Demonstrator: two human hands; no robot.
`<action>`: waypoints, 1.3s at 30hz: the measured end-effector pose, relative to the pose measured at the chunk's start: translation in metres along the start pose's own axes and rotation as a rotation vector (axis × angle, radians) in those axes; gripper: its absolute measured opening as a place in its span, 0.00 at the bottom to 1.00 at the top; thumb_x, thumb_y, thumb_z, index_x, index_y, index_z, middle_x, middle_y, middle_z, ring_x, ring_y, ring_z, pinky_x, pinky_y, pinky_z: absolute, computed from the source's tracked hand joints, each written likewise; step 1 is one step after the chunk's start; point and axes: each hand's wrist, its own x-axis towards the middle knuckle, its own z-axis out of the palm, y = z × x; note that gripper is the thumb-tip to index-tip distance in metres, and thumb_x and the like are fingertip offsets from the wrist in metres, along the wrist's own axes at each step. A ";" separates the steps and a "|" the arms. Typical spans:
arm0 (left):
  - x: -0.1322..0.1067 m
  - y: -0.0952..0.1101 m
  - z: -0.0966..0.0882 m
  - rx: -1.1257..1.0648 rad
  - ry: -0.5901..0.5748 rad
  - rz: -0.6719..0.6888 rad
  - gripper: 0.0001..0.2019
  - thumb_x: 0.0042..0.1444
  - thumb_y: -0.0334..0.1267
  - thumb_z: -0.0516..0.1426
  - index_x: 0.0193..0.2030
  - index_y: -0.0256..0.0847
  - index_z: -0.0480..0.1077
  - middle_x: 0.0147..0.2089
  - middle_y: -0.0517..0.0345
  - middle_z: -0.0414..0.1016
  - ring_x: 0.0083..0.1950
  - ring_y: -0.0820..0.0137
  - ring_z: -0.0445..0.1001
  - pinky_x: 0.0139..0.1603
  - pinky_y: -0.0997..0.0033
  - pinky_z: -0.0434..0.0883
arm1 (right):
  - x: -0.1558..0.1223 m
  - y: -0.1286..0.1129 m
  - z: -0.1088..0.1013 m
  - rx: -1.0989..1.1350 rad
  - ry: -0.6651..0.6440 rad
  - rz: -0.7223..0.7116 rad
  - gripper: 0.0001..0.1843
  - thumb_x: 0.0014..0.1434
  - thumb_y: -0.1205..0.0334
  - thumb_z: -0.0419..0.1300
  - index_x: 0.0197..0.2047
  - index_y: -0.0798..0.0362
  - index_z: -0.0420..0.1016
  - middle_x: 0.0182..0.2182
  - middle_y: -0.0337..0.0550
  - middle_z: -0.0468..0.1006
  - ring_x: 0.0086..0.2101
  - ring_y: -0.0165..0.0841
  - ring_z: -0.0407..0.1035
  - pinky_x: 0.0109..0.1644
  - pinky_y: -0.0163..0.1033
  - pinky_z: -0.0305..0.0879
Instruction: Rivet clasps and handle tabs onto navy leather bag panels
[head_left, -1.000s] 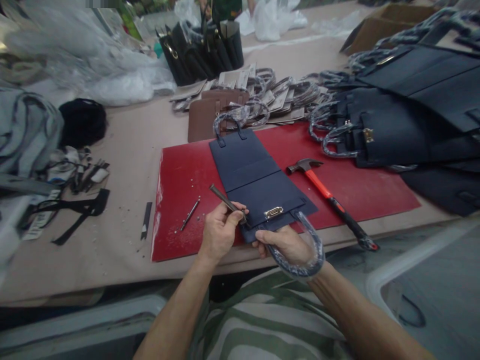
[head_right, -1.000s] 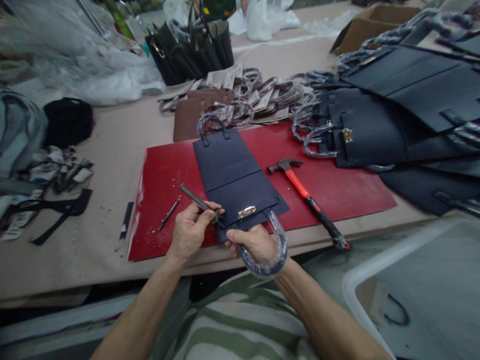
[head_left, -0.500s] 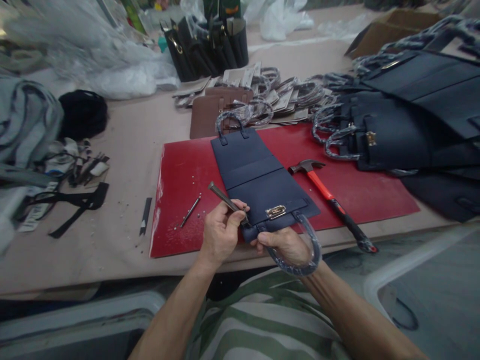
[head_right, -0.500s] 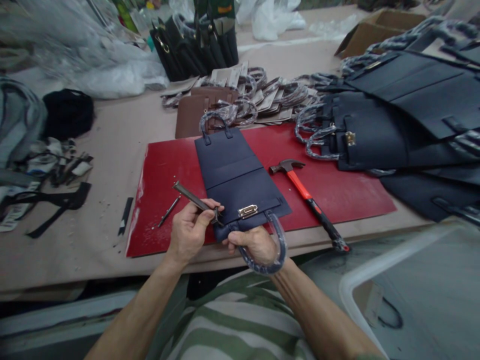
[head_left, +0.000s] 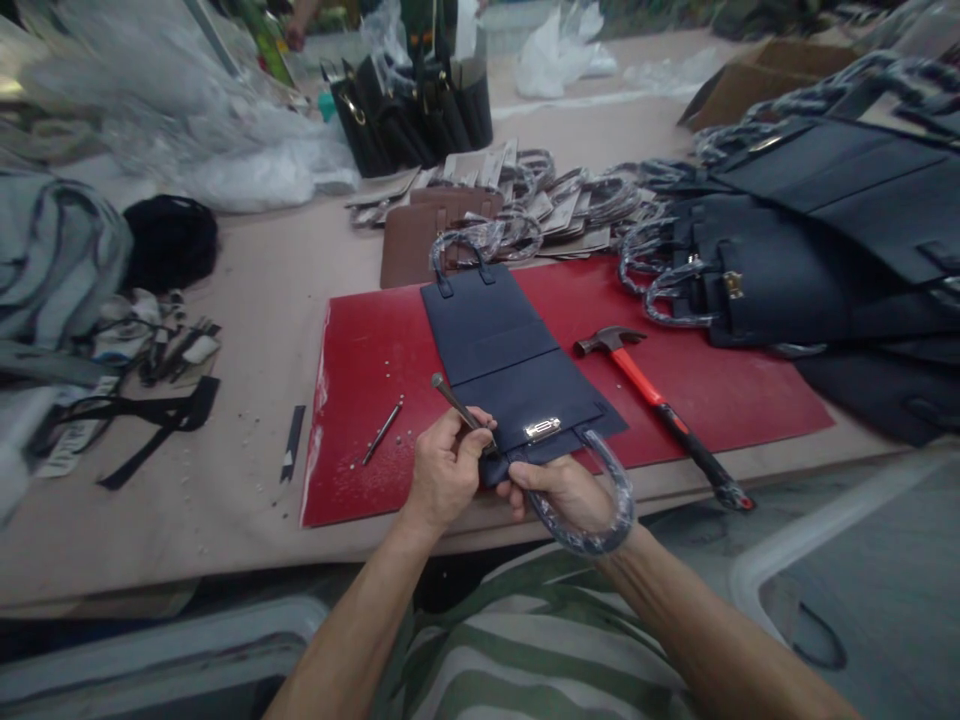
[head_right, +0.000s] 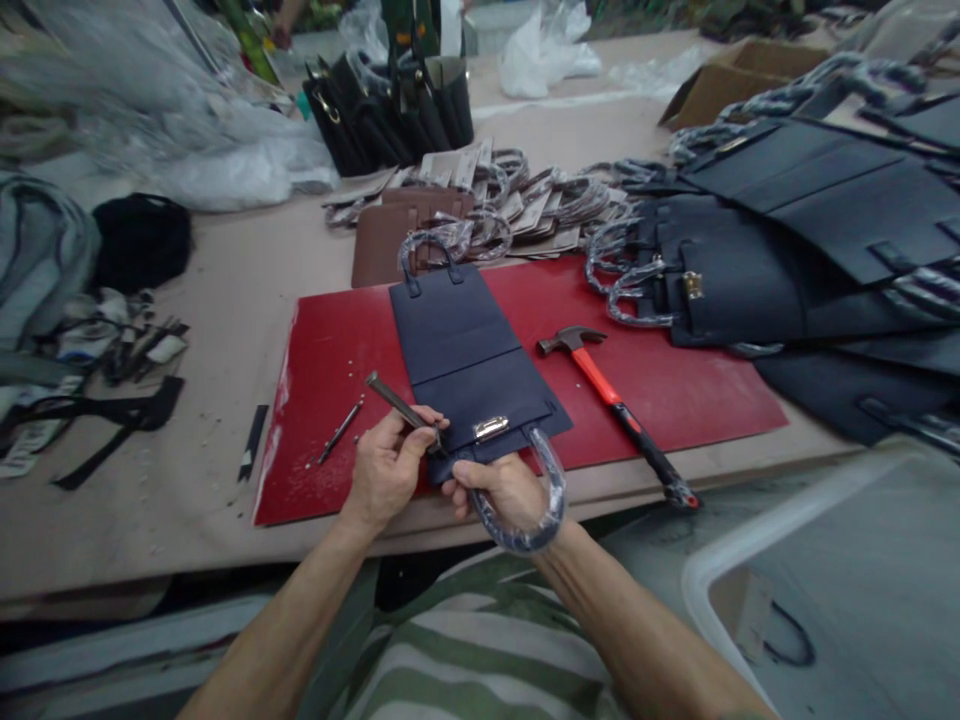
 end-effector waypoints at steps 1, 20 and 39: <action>0.001 -0.002 0.000 0.014 -0.002 -0.002 0.06 0.62 0.34 0.55 0.43 0.41 0.73 0.41 0.55 0.80 0.42 0.67 0.79 0.43 0.70 0.73 | 0.000 0.000 0.001 0.033 0.000 0.012 0.15 0.50 0.55 0.72 0.31 0.60 0.80 0.26 0.47 0.79 0.23 0.30 0.70 0.27 0.36 0.70; -0.013 -0.034 0.011 0.187 -0.040 0.375 0.06 0.62 0.30 0.54 0.44 0.40 0.69 0.46 0.50 0.77 0.50 0.67 0.77 0.53 0.66 0.74 | -0.072 0.040 -0.026 0.353 0.173 0.397 0.10 0.61 0.65 0.57 0.36 0.60 0.78 0.30 0.47 0.79 0.25 0.26 0.72 0.24 0.27 0.64; -0.015 -0.028 0.019 0.185 -0.045 0.283 0.06 0.60 0.30 0.55 0.42 0.41 0.71 0.45 0.51 0.79 0.47 0.64 0.78 0.50 0.65 0.74 | -0.043 -0.126 -0.110 -0.964 0.403 -0.108 0.07 0.50 0.59 0.57 0.26 0.49 0.61 0.20 0.37 0.65 0.19 0.29 0.57 0.23 0.36 0.57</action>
